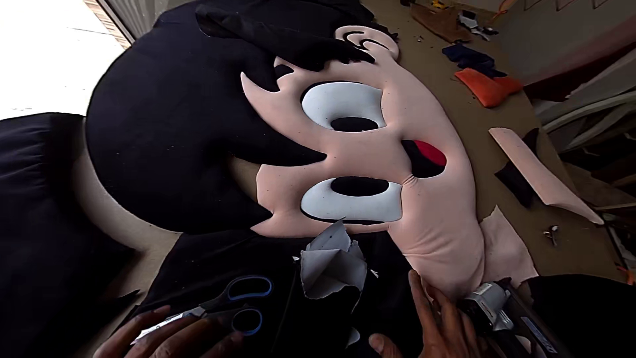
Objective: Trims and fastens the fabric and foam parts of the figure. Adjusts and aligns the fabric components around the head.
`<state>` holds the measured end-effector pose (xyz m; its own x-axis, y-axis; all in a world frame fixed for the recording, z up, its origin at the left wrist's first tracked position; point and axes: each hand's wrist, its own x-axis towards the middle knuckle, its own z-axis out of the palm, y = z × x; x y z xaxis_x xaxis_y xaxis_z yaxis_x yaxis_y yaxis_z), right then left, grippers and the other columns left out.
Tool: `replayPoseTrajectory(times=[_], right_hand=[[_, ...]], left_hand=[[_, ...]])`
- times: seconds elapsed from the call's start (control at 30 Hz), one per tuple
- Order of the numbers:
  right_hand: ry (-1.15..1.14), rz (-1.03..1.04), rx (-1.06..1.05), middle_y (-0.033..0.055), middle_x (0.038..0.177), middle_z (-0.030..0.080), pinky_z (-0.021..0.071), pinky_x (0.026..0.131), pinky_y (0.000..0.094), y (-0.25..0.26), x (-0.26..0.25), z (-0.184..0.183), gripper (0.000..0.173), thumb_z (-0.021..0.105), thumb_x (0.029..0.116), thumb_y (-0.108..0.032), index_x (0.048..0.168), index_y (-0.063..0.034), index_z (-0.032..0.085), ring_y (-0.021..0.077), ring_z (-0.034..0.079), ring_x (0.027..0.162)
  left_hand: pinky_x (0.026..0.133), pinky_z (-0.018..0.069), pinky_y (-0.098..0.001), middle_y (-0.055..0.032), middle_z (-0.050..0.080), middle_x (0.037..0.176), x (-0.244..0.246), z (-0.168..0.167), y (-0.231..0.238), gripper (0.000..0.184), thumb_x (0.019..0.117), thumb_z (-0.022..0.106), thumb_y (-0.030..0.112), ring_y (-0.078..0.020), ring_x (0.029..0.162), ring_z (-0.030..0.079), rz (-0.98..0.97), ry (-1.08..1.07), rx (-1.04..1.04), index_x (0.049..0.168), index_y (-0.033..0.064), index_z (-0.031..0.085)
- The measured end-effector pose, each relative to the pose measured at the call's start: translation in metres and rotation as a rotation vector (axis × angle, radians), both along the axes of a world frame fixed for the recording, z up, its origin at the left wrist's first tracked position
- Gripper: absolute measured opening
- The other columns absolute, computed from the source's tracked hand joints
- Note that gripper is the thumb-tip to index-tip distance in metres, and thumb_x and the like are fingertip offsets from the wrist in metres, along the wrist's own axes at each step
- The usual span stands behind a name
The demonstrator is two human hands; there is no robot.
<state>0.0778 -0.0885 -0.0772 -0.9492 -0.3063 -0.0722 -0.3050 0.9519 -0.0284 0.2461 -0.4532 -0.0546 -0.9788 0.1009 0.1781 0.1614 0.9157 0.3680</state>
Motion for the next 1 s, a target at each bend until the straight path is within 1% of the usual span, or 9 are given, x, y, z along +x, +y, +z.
replayPoseTrajectory(times=[0.07, 0.13, 0.17, 0.3, 0.4, 0.57, 0.67, 0.83, 1.0], right_hand=[[0.068, 0.100, -0.158, 0.0239, 0.143, 0.057, 0.0458, 0.109, 0.0531, 0.005, 0.011, 0.006, 0.115, 0.064, 0.0675, -0.090, 0.148, -0.0086, 0.055, 0.0384, 0.055, 0.130], [0.084, 0.240, -0.348, 0.0248, 0.147, 0.054, 0.0379, 0.119, 0.0545, 0.009, 0.022, -0.007, 0.095, 0.074, 0.0756, -0.072, 0.141, -0.0052, 0.060, 0.0399, 0.045, 0.143], [0.072, 0.285, -0.394, 0.0257, 0.151, 0.051, 0.0335, 0.123, 0.0554, 0.010, 0.027, -0.020, 0.090, 0.075, 0.0791, -0.066, 0.142, -0.0042, 0.058, 0.0409, 0.040, 0.147], [0.121, 0.311, -0.401, 0.0290, 0.155, 0.045, 0.0291, 0.125, 0.0559, 0.003, 0.030, -0.073, 0.078, 0.066, 0.0913, -0.054, 0.145, 0.0027, 0.054, 0.0438, 0.034, 0.150], [0.181, 0.294, -0.445, 0.0270, 0.153, 0.048, 0.0290, 0.125, 0.0546, -0.003, 0.022, -0.092, 0.065, 0.064, 0.0928, -0.039, 0.143, 0.0024, 0.055, 0.0416, 0.035, 0.150], [0.160, 0.282, -0.517, 0.0236, 0.149, 0.052, 0.0311, 0.125, 0.0477, -0.005, 0.015, -0.099, 0.052, 0.060, 0.0932, -0.028, 0.137, 0.0005, 0.058, 0.0359, 0.039, 0.148], [0.111, 0.285, -0.532, 0.0247, 0.146, 0.055, 0.0322, 0.125, 0.0466, -0.007, 0.010, -0.096, 0.049, 0.058, 0.0941, -0.027, 0.133, 0.0020, 0.060, 0.0365, 0.043, 0.146], [0.099, 0.274, -0.500, 0.0249, 0.144, 0.058, 0.0354, 0.123, 0.0474, -0.011, 0.007, -0.092, 0.047, 0.062, 0.0937, -0.029, 0.130, 0.0014, 0.064, 0.0367, 0.046, 0.144], [0.157, 0.268, -0.503, 0.0230, 0.145, 0.057, 0.0364, 0.122, 0.0500, -0.018, 0.006, -0.096, 0.047, 0.059, 0.0942, -0.026, 0.132, 0.0008, 0.065, 0.0382, 0.046, 0.144]], left_hand=[[0.119, 0.0307, -0.0570, -0.0074, 0.066, 0.133, -0.052, 0.004, 0.008, 0.053, 0.0967, 0.059, 0.057, -0.0279, 0.130, 0.057, -0.056, 0.070, 0.022, 0.137, 0.0241, 0.063], [0.118, 0.0363, -0.0551, 0.0017, 0.066, 0.136, -0.115, -0.014, 0.025, 0.037, 0.1031, 0.056, 0.044, -0.0202, 0.132, 0.057, -0.096, 0.181, 0.005, 0.136, 0.0278, 0.064], [0.118, 0.0374, -0.0560, 0.0043, 0.066, 0.136, -0.146, -0.027, 0.035, 0.035, 0.1047, 0.052, 0.043, -0.0187, 0.134, 0.057, -0.119, 0.218, -0.015, 0.133, 0.0284, 0.067], [0.124, 0.0211, -0.0645, 0.0052, 0.058, 0.149, -0.235, -0.073, 0.061, 0.044, 0.1033, 0.045, 0.056, -0.0231, 0.148, 0.042, -0.279, 0.106, -0.059, 0.129, 0.0316, 0.071], [0.125, 0.0219, -0.0626, 0.0077, 0.055, 0.152, -0.246, -0.086, 0.059, 0.045, 0.0980, 0.050, 0.065, -0.0208, 0.149, 0.040, -0.323, 0.059, 0.018, 0.123, 0.0367, 0.074], [0.126, 0.0191, -0.0640, 0.0049, 0.054, 0.153, -0.243, -0.090, 0.060, 0.036, 0.0986, 0.054, 0.058, -0.0236, 0.151, 0.037, -0.317, 0.069, 0.062, 0.122, 0.0395, 0.074], [0.126, 0.0192, -0.0654, 0.0030, 0.054, 0.153, -0.242, -0.092, 0.061, 0.037, 0.0987, 0.054, 0.056, -0.0261, 0.151, 0.036, -0.318, 0.071, 0.070, 0.127, 0.0398, 0.072], [0.126, 0.0205, -0.0649, 0.0027, 0.054, 0.153, -0.241, -0.091, 0.062, 0.038, 0.0985, 0.054, 0.055, -0.0278, 0.152, 0.035, -0.323, 0.070, 0.070, 0.130, 0.0403, 0.070], [0.126, 0.0191, -0.0630, 0.0049, 0.053, 0.153, -0.242, -0.092, 0.062, 0.037, 0.0982, 0.054, 0.057, -0.0251, 0.152, 0.034, -0.325, 0.083, 0.036, 0.128, 0.0426, 0.071]])
